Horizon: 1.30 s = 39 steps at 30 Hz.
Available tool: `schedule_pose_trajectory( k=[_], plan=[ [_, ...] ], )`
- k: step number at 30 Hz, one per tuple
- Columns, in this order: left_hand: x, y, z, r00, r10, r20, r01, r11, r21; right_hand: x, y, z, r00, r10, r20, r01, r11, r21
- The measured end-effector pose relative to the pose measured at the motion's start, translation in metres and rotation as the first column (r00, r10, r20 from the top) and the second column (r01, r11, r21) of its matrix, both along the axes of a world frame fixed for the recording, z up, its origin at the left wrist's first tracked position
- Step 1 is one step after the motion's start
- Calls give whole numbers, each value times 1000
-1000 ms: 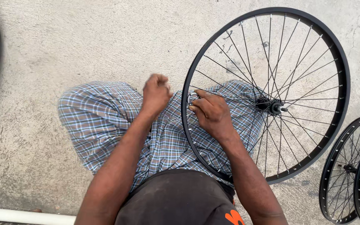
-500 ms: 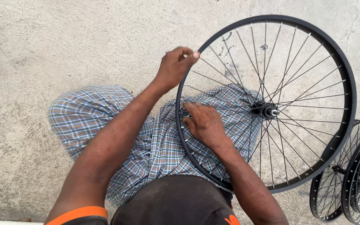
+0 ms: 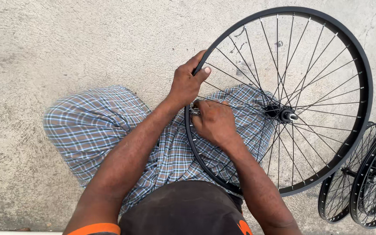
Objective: The person sits on the floor and uses a spoke wrench to tighten the nipples on the spokes of a bicycle wheel. They rotate the wheel periodically to access different sections while continuing to adjust the spokes.
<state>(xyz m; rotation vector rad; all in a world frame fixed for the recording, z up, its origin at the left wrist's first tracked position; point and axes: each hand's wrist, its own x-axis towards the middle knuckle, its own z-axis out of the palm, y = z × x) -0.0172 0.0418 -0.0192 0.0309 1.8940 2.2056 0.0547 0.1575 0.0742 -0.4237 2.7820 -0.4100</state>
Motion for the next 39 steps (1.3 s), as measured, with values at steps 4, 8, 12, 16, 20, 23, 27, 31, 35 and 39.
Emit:
schedule_pose_trajectory(
  k=[4,8,12,16,20,23,27,31,35,39],
  plan=[
    [-3,5,-9,1000,10,-7,-9,983,185,-9,13,19,955,64,289,-33,993,-112],
    [-2,8,-12,1000,-3,-20,6,987,158,-1,17,13,993,55,102,-33,979,-202],
    [-1,7,-12,1000,-17,-26,18,997,69,13,18,-4,994,54,-94,-72,976,-204],
    [-2,9,-14,998,-21,-61,23,999,30,19,24,-7,992,64,-113,-92,961,-260],
    [-4,9,-14,998,-15,-58,17,999,38,19,25,-1,957,162,-240,-215,953,-213],
    [-5,7,-10,998,-22,-60,25,999,43,18,24,1,970,162,-179,-200,955,-221],
    [-6,4,-3,998,-26,-58,28,999,44,14,25,-1,970,130,-204,-182,948,-262],
    [-1,1,3,1000,-30,-2,30,999,-31,10,22,-3,974,40,-221,-117,932,-344],
    [2,1,5,997,14,-71,-14,1000,2,3,6,-7,992,-30,-124,16,994,-110],
    [-3,4,5,992,19,-128,-22,999,-23,-9,-3,-7,991,-122,62,110,979,172]
  ],
)
